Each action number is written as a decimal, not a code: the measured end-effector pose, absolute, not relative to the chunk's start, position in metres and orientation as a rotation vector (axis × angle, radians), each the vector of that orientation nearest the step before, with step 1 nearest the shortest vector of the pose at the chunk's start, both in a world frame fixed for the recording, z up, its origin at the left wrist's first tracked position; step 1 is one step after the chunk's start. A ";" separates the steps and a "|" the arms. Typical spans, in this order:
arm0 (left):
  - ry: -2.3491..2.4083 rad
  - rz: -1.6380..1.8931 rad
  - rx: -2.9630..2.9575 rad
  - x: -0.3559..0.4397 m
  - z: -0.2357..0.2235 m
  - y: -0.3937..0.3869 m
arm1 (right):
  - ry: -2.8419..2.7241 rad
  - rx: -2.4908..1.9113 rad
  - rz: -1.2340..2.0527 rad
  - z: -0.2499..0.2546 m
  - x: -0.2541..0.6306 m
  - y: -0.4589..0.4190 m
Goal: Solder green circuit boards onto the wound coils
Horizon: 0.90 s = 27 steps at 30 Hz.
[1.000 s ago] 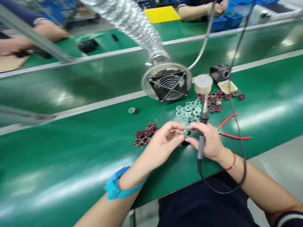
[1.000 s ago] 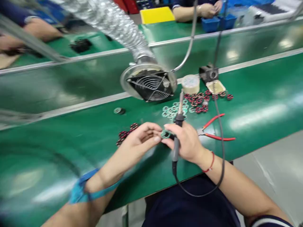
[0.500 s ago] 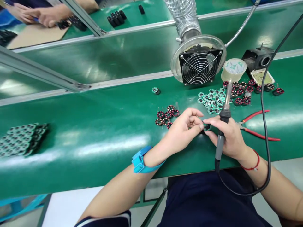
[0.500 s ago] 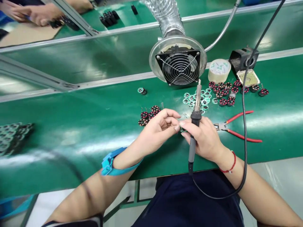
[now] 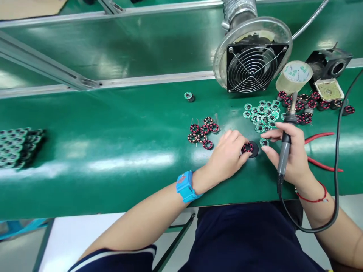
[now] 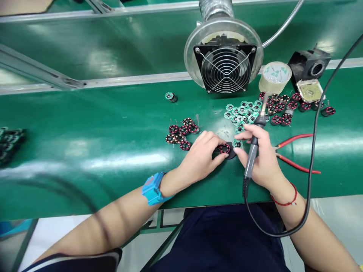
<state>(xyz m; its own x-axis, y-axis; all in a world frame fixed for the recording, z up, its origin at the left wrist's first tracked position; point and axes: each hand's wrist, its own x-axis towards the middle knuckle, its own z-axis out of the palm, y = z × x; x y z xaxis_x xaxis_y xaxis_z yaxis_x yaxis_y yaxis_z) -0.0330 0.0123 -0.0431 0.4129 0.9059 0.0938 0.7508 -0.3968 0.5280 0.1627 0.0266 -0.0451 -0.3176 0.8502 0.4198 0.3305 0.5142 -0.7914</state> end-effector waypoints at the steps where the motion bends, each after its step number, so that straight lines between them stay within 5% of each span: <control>1: 1.456 0.531 2.258 -0.032 -0.044 0.010 | -1.892 -0.940 0.803 -0.045 0.160 0.025; 6: 1.421 0.548 2.093 -0.037 -0.044 0.006 | -1.979 -0.836 1.015 -0.050 0.149 0.022; 27: 1.198 0.762 1.865 -0.056 -0.036 0.024 | -2.065 -0.950 0.928 -0.054 0.150 0.023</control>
<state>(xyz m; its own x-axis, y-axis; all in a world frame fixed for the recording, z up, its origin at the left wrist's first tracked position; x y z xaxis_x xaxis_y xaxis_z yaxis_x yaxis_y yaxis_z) -0.0563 0.0243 -0.0362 0.3771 0.9233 0.0734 0.4583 -0.2549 0.8515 0.1504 0.0226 -0.0544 -0.5078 0.8167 0.2742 0.3372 0.4813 -0.8091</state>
